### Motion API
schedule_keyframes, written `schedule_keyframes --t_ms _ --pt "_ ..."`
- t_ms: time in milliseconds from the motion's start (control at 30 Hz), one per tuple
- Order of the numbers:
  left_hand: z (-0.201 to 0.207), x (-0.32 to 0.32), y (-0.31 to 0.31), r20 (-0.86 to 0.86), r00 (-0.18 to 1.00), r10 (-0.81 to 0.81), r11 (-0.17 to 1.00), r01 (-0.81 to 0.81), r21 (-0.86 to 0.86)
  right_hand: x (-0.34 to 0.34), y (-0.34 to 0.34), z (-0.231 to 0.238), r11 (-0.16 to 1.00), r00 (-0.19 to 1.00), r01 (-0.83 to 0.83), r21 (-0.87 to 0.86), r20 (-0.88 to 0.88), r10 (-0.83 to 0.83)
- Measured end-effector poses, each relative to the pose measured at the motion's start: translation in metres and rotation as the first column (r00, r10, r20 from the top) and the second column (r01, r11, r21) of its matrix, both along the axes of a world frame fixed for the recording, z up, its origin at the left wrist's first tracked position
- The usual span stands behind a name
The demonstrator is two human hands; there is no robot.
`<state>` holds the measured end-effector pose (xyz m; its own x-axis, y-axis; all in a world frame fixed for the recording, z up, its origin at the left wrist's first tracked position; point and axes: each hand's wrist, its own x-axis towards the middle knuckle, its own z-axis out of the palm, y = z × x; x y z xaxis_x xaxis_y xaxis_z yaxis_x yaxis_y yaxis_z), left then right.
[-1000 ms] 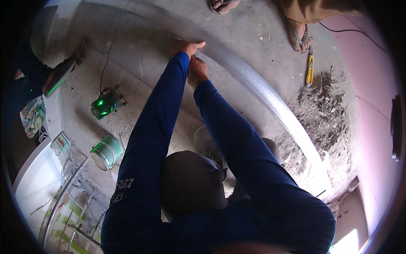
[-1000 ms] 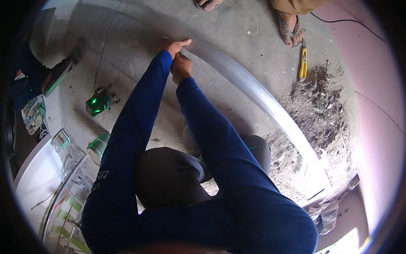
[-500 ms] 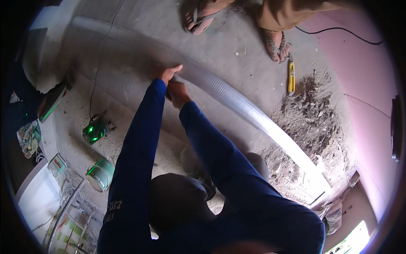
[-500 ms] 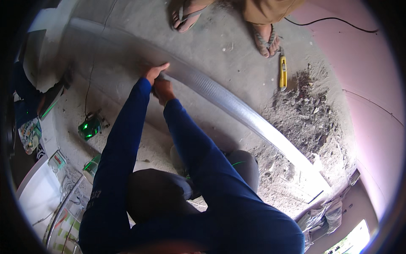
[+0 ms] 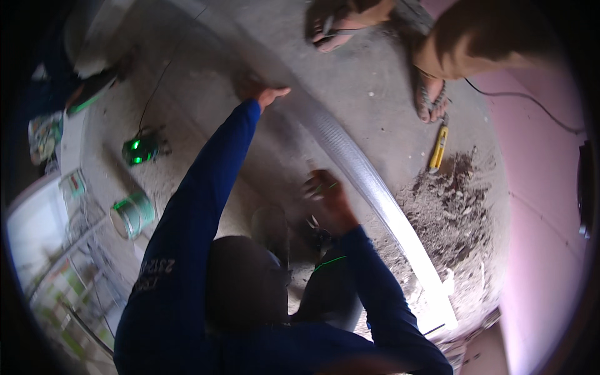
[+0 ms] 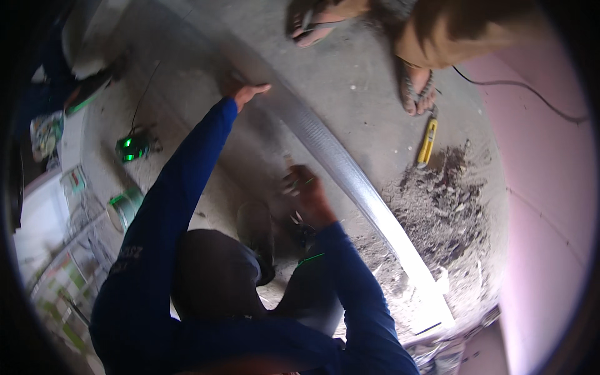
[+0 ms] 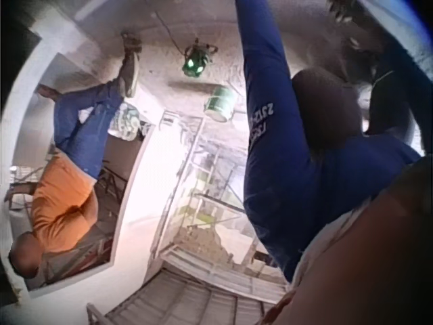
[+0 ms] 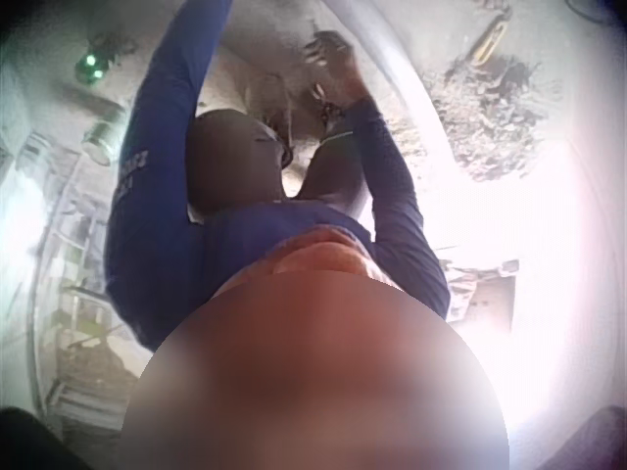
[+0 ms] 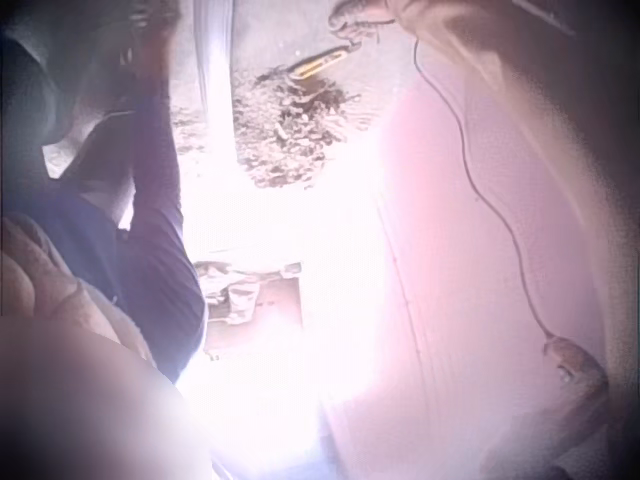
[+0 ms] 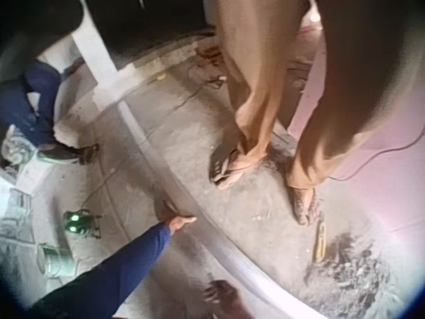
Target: The person positions a long metal trim piece along the base of a wall, aligns it with a laser level, and measures the floor area with a tape measure. The person adjusts the trim and repositions it several times while another person stands nearby.
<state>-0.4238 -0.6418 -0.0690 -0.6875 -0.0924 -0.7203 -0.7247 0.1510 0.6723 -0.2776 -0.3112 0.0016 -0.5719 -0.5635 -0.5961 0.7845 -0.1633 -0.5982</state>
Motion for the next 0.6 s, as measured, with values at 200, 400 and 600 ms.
schedule_keyframes --t_ms 200,400,600 --pt "-0.013 -0.008 -0.001 -0.007 1.0 0.018 0.897 -0.02 -0.442 -0.137 0.008 0.014 0.744 0.618 0.192 0.64 -0.667 0.415" --pt "0.0 -0.003 0.012 0.152 0.988 -0.013 0.66 0.123 -0.741 -0.164 -0.067 0.016 0.366 0.38 0.231 0.902 -0.429 0.819" --pt "0.055 -0.006 0.025 0.15 0.977 0.15 0.758 -0.017 -0.652 -0.163 -0.089 0.0 0.237 0.495 0.205 0.949 -0.31 0.812"
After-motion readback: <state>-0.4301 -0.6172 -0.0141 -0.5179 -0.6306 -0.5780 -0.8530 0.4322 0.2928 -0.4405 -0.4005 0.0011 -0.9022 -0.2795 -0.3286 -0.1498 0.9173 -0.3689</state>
